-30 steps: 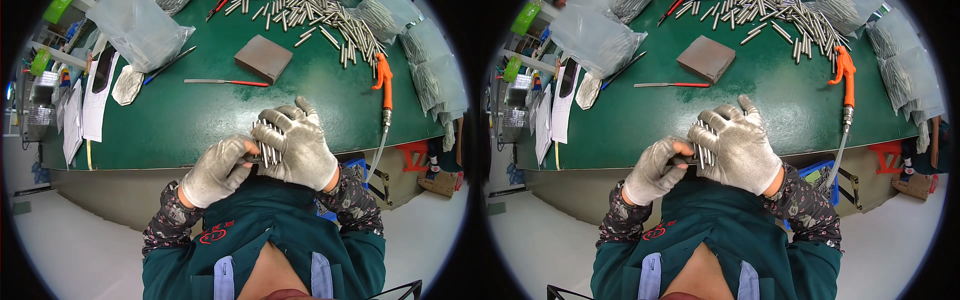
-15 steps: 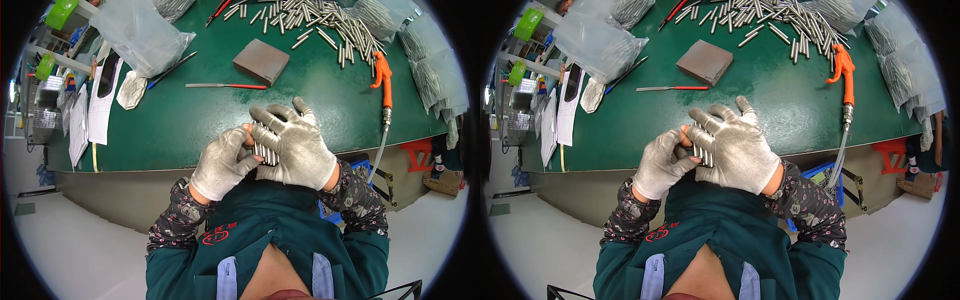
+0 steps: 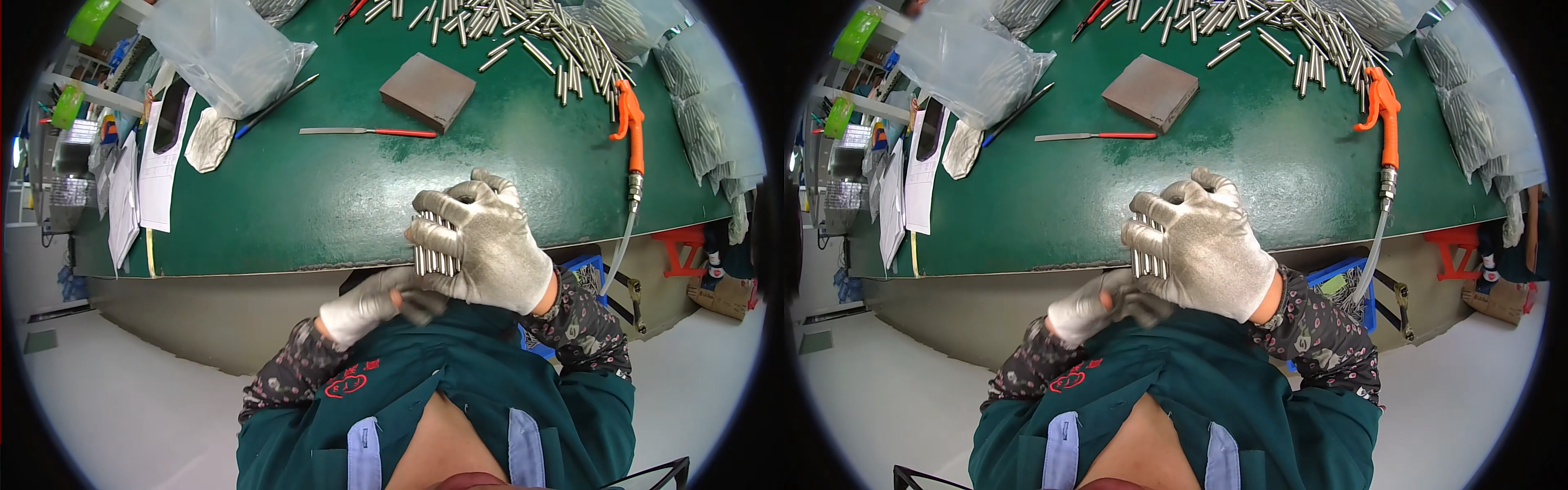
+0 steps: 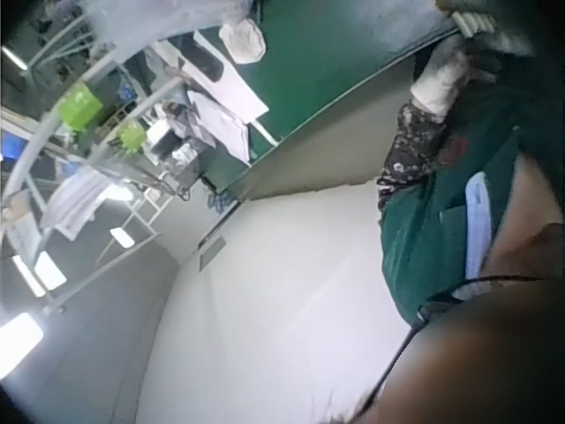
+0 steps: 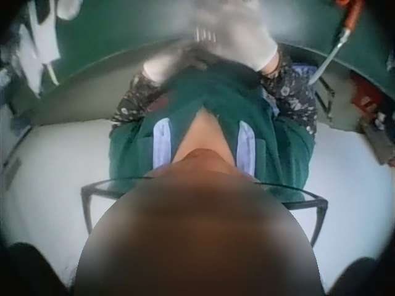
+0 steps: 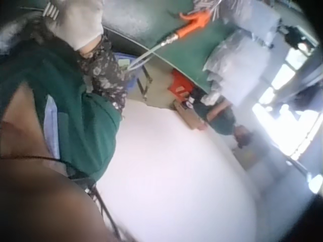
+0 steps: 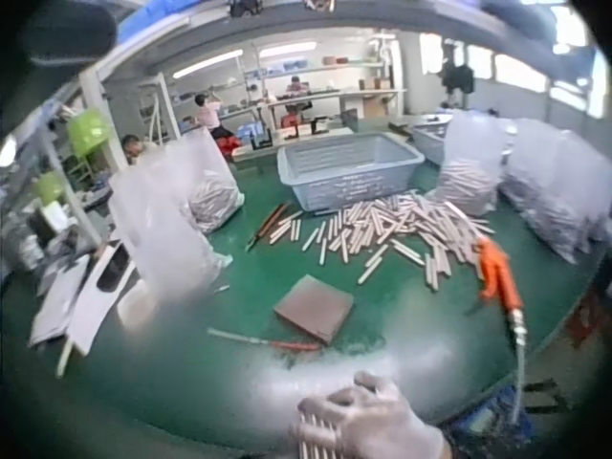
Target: Bundling and cleaning small metal pins at a factory workbench using an air gun.
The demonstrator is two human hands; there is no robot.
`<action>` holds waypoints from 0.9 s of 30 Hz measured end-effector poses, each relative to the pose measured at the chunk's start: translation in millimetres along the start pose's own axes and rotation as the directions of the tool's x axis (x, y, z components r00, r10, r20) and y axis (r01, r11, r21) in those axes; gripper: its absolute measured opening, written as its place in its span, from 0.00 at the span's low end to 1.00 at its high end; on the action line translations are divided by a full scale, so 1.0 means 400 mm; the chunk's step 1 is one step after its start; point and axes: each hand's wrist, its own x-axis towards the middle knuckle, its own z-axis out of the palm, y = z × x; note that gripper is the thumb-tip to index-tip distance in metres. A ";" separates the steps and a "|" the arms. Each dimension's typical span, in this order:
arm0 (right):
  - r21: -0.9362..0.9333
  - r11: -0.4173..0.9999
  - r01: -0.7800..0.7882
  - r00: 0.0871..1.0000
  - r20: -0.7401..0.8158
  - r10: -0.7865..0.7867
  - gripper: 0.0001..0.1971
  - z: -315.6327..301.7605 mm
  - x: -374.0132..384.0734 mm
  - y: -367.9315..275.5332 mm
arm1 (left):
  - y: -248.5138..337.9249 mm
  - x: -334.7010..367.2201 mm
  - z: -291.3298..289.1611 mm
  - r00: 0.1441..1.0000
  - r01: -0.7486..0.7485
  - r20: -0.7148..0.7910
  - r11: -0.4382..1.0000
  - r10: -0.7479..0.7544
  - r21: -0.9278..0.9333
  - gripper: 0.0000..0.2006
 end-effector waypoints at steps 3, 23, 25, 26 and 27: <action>0.027 1.000 0.003 1.000 0.014 -0.003 0.19 0.001 -0.009 -0.009 | -0.026 0.082 0.050 0.992 -0.089 0.052 0.928 0.115 -0.362 0.38; 0.538 0.843 0.000 0.968 -0.211 0.134 0.36 0.065 -0.077 -0.153 | -0.095 0.038 0.063 0.977 -0.182 -0.168 0.933 0.135 -0.309 0.25; 0.656 0.755 -0.029 0.971 -0.161 0.177 0.34 0.081 -0.085 -0.173 | -0.112 0.024 0.054 0.976 -0.178 -0.173 0.944 0.133 -0.278 0.25; 0.759 0.650 -0.029 0.973 -0.128 0.193 0.33 0.088 -0.083 -0.175 | -0.123 0.018 0.046 0.977 -0.171 -0.172 0.949 0.128 -0.263 0.25; 0.847 0.532 -0.030 0.974 -0.094 0.204 0.32 0.094 -0.082 -0.176 | -0.136 0.011 0.039 0.977 -0.164 -0.172 0.955 0.124 -0.249 0.25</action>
